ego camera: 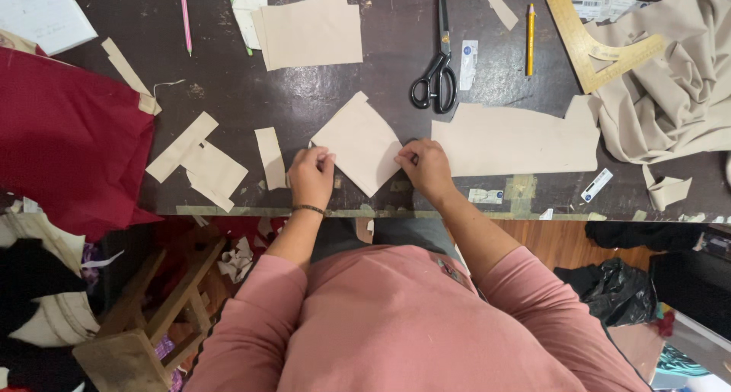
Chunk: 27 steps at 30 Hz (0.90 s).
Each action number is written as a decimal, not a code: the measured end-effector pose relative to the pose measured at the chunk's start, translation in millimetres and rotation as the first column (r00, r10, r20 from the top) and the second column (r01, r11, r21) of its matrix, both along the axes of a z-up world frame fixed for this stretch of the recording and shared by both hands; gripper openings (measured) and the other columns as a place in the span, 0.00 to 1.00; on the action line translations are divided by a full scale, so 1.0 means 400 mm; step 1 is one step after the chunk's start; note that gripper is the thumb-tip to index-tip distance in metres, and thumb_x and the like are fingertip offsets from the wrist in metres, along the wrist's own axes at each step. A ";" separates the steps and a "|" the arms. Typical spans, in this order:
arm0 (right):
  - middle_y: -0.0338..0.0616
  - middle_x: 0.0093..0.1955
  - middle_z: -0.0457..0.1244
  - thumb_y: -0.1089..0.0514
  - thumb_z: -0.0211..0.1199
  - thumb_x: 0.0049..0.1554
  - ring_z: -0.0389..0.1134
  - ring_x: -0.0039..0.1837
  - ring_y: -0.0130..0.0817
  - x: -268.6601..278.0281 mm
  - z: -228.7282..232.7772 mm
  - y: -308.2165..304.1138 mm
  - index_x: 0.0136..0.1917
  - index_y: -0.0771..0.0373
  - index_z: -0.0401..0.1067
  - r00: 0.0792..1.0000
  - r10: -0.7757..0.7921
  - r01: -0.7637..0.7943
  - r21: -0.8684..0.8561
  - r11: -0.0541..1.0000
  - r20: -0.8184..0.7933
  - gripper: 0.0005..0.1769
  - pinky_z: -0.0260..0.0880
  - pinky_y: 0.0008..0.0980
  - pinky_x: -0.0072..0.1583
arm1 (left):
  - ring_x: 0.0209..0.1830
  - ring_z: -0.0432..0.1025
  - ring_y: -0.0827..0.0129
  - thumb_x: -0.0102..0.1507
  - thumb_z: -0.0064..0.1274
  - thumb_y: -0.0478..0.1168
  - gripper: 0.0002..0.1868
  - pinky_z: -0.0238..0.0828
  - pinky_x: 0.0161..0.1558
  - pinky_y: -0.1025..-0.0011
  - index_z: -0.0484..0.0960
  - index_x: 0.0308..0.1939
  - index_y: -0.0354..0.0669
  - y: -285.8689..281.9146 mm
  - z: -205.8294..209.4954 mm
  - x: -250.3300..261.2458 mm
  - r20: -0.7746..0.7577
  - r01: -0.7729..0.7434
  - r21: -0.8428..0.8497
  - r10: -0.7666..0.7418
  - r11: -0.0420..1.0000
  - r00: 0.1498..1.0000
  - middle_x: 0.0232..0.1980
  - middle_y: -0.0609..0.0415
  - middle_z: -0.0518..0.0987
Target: The person cuts beige fabric pieces on a dark worktable using scissors. They repeatedly position the fabric, cut along edges, and set aside the cut pieces. A ruler and pencil are visible but not used during the clip.
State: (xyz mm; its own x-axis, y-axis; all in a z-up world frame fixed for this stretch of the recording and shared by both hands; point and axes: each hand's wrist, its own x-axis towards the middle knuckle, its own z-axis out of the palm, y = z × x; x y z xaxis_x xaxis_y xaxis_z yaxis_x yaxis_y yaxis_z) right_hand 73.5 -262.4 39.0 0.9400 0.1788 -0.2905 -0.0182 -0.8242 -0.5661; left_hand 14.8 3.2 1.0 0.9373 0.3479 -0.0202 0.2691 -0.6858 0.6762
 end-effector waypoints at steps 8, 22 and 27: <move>0.39 0.40 0.65 0.58 0.73 0.51 0.67 0.47 0.43 -0.050 0.083 0.047 0.41 0.52 0.77 0.957 0.207 -0.237 0.138 0.962 0.205 0.06 0.70 0.38 0.54 | 0.36 0.78 0.59 0.56 0.66 0.40 0.09 0.77 0.42 0.62 0.83 0.37 0.50 0.018 0.008 0.044 0.015 -0.056 0.040 0.056 0.998 0.998 0.31 0.58 0.77; 0.45 0.38 0.59 0.57 0.60 0.61 0.62 0.43 0.42 -0.142 0.016 0.088 0.41 0.61 0.71 0.692 0.529 -0.539 -0.135 0.831 0.491 0.08 0.64 0.35 0.52 | 0.37 0.79 0.61 0.55 0.71 0.42 0.12 0.79 0.43 0.65 0.83 0.37 0.50 0.043 -0.010 0.068 -0.060 -0.059 0.010 0.060 0.998 0.996 0.33 0.60 0.77; 0.47 0.37 0.59 0.59 0.58 0.61 0.62 0.41 0.43 -0.127 0.033 0.095 0.40 0.63 0.70 0.688 0.531 -0.568 -0.089 0.818 0.495 0.08 0.63 0.37 0.51 | 0.37 0.80 0.64 0.56 0.70 0.42 0.11 0.81 0.43 0.69 0.83 0.37 0.51 0.045 -0.004 0.068 -0.072 -0.091 -0.063 0.087 0.994 0.994 0.33 0.61 0.78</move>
